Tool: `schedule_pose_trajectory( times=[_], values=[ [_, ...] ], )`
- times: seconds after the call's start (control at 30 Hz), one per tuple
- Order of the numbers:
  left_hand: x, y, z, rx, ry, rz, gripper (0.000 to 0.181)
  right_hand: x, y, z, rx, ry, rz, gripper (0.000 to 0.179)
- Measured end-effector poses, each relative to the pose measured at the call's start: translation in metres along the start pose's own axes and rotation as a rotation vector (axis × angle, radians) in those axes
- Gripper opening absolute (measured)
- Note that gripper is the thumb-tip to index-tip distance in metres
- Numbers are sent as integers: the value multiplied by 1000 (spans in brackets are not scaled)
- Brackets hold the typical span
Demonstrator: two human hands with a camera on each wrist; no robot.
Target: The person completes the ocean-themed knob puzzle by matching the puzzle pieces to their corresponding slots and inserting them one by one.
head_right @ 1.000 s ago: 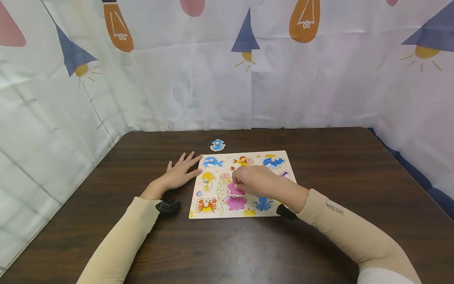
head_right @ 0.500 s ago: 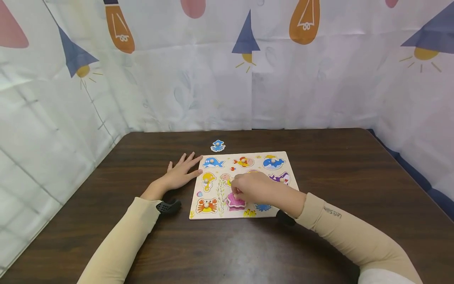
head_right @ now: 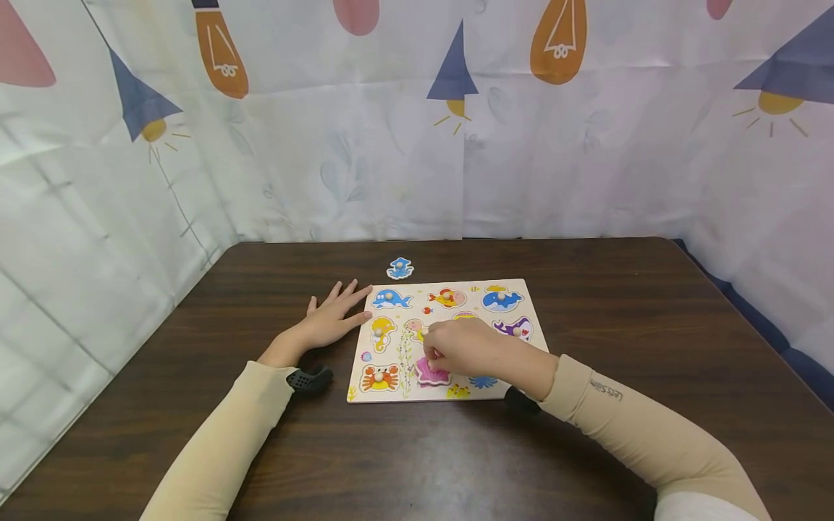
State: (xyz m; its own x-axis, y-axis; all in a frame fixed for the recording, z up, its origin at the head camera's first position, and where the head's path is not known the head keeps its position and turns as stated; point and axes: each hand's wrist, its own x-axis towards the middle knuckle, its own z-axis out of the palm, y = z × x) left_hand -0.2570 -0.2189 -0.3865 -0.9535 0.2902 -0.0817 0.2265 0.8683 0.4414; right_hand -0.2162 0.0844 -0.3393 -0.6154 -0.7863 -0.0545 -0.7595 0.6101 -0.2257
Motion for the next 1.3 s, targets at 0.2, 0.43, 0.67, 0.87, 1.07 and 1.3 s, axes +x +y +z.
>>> schedule_pose_trajectory(
  times=[0.2,0.43,0.67,0.87,1.07,1.3],
  values=[
    [-1,0,-1,1,0,0,69,0,-1,-1,4,-10,-7,10],
    [0,0,0,5,1,-1,69,0,-2,-1,13,-13,2,8],
    [1,0,0,17,4,-1,70,0,-3,-3,28,-17,11,7],
    [1,-1,1,13,4,-2,70,2,-3,-2,34,-21,16,7],
    [1,-2,1,10,3,0,70,2,-3,-2,46,-28,26,6],
    [0,-1,0,10,3,-2,70,-1,-1,-3,43,-32,37,7]
  ],
)
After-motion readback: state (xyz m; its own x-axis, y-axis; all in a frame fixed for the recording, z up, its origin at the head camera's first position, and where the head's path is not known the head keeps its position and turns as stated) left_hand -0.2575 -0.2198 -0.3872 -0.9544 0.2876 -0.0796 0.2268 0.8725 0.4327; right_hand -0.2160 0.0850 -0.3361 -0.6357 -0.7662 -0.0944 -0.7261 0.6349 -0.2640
